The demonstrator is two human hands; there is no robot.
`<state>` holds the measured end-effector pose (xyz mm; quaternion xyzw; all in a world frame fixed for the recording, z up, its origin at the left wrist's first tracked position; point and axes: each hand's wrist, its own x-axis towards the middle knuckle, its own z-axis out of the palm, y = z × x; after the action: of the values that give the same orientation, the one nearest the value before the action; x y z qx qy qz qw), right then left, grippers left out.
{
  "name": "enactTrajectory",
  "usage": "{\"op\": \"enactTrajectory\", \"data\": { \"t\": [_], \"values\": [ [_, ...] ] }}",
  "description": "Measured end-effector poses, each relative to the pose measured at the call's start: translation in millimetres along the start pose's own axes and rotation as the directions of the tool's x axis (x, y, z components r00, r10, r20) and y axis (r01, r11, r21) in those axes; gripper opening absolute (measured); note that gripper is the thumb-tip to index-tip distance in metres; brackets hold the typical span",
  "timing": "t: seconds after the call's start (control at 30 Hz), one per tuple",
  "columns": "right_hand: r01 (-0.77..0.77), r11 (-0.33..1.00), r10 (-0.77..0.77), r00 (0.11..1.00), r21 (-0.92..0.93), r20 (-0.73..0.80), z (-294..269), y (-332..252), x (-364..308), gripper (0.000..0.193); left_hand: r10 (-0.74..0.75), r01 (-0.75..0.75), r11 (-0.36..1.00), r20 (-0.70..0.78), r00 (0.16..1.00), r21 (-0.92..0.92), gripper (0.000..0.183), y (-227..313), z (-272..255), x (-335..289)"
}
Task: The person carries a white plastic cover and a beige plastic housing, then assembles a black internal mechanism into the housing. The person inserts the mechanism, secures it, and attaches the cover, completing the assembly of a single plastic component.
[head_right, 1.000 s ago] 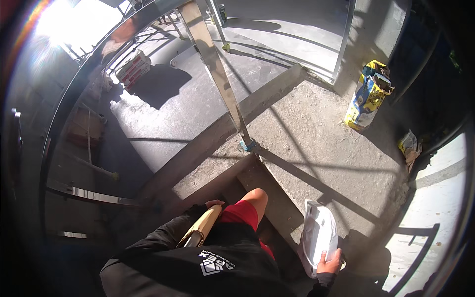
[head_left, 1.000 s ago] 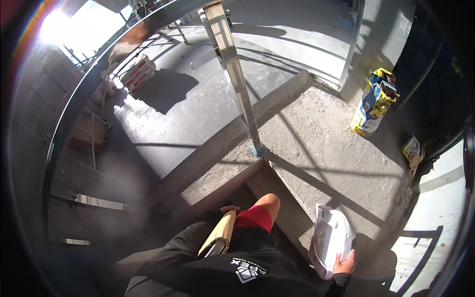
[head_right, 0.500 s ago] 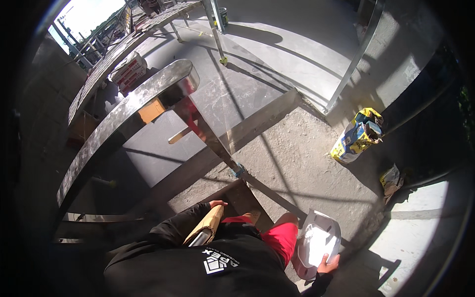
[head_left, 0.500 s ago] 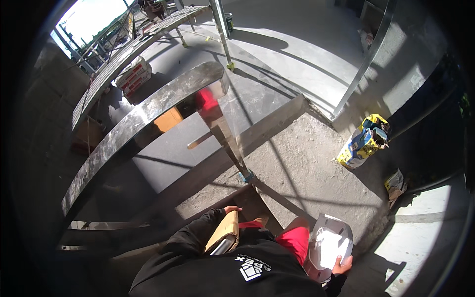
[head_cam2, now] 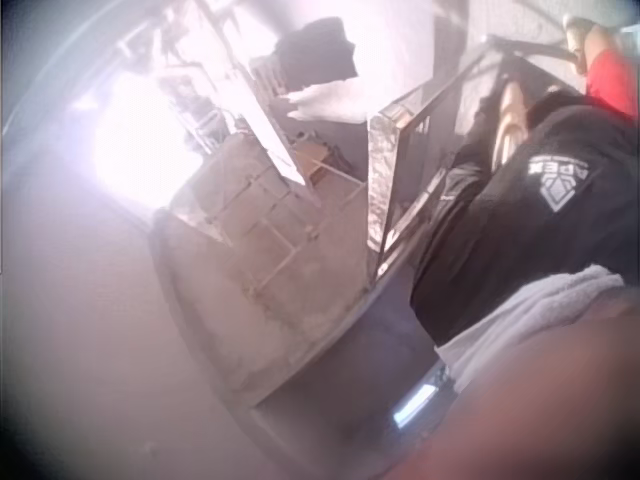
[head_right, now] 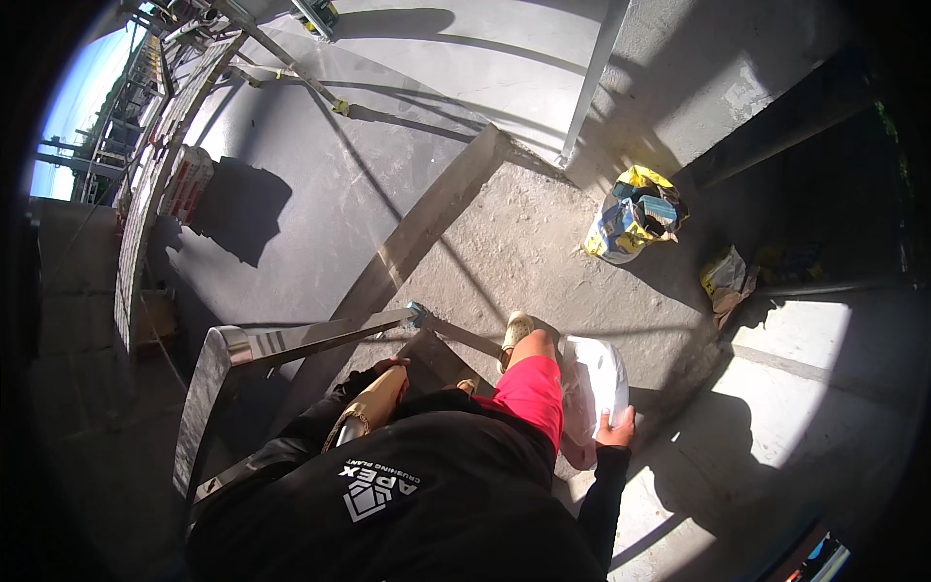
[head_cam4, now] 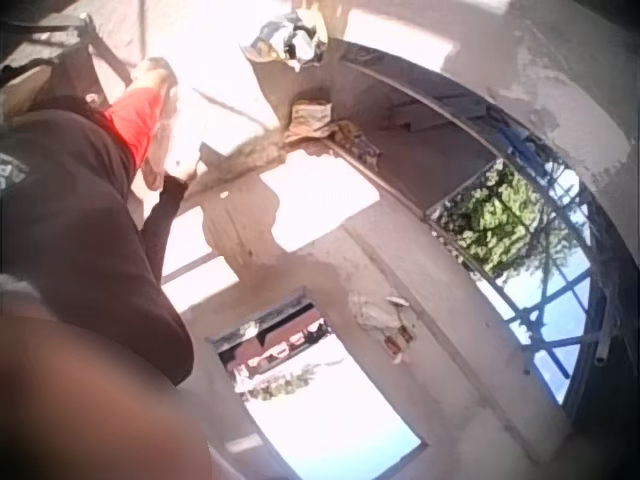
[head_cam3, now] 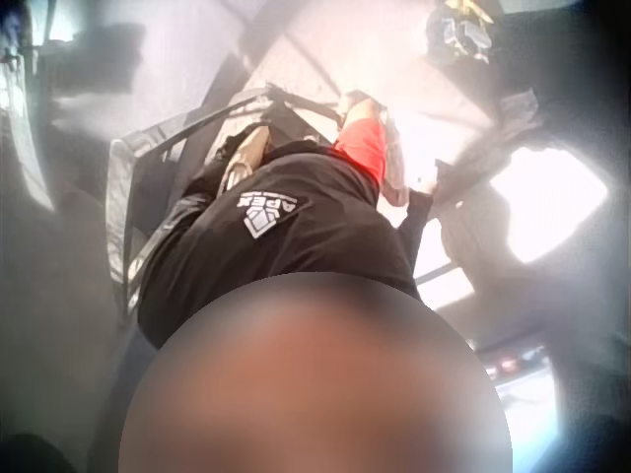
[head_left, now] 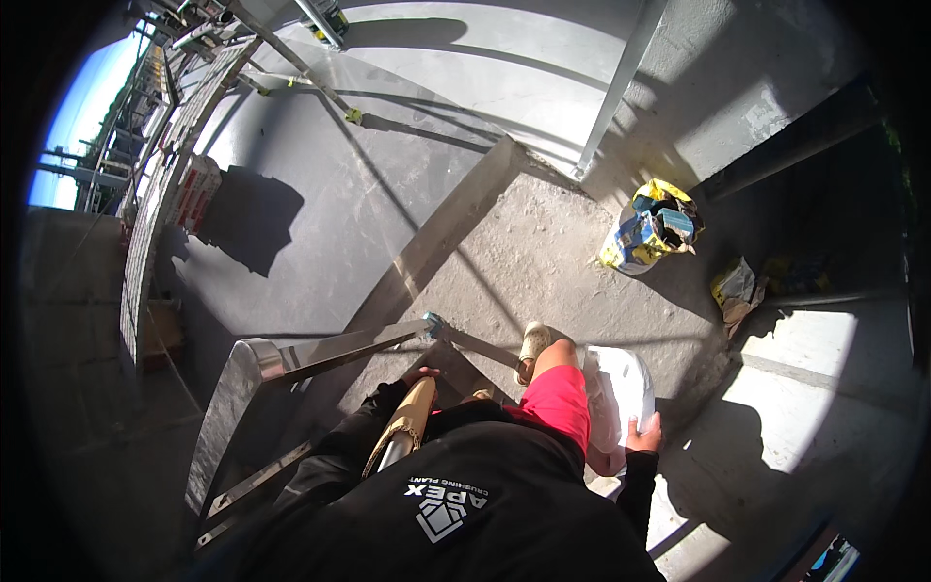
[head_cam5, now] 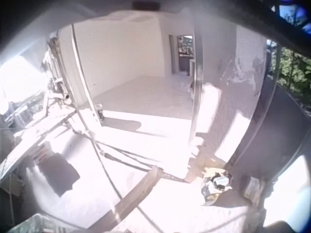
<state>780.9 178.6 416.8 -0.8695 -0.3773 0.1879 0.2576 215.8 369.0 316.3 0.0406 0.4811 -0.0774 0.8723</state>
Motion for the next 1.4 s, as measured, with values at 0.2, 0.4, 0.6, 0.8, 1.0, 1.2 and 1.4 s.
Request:
{"op": "enactTrajectory", "data": {
  "t": [0.2, 0.4, 0.6, 0.8, 1.0, 1.2, 1.4],
  "values": [
    [0.14, 0.99, -0.141, 0.989, 0.023, 0.039, -78, -132, 116, 0.056, 0.224, -0.218, 0.974, -0.114, 0.968, 0.065, 0.063, 107, 101, -111],
    [0.317, 0.948, -0.316, 0.947, 0.004, -0.052, -71, -244, 239, 0.062, 0.336, -0.351, 0.935, -0.196, 0.921, -0.049, 0.054, 142, 96, -129],
    [0.312, 0.909, -0.339, 0.939, 0.277, 0.052, -48, -393, 368, 0.043, 0.271, -0.431, 0.865, -0.484, 0.832, -0.257, 0.04, 159, 69, -75],
    [0.429, 0.8, -0.44, 0.895, 0.419, -0.077, -9, -582, 469, 0.037, 0.578, -0.533, 0.564, -0.16, 0.801, -0.631, 0.045, 295, 7, -71],
    [0.076, 0.685, -0.191, 0.978, 0.725, 0.079, 18, -742, 573, 0.041, 0.61, -0.71, 0.585, -0.364, 0.704, -0.392, 0.053, 469, 4, -156],
    [-0.131, 0.686, -0.175, 0.925, 0.716, 0.338, 52, -871, 689, 0.058, 0.467, -0.561, 0.706, -0.312, 0.828, -0.433, 0.045, 617, -18, -177],
    [-0.363, 0.471, -0.127, 0.874, 0.804, 0.469, 130, -992, 818, 0.055, 0.663, -0.539, 0.459, -0.131, 0.737, -0.707, 0.053, 696, -63, -174]
  ]
}}
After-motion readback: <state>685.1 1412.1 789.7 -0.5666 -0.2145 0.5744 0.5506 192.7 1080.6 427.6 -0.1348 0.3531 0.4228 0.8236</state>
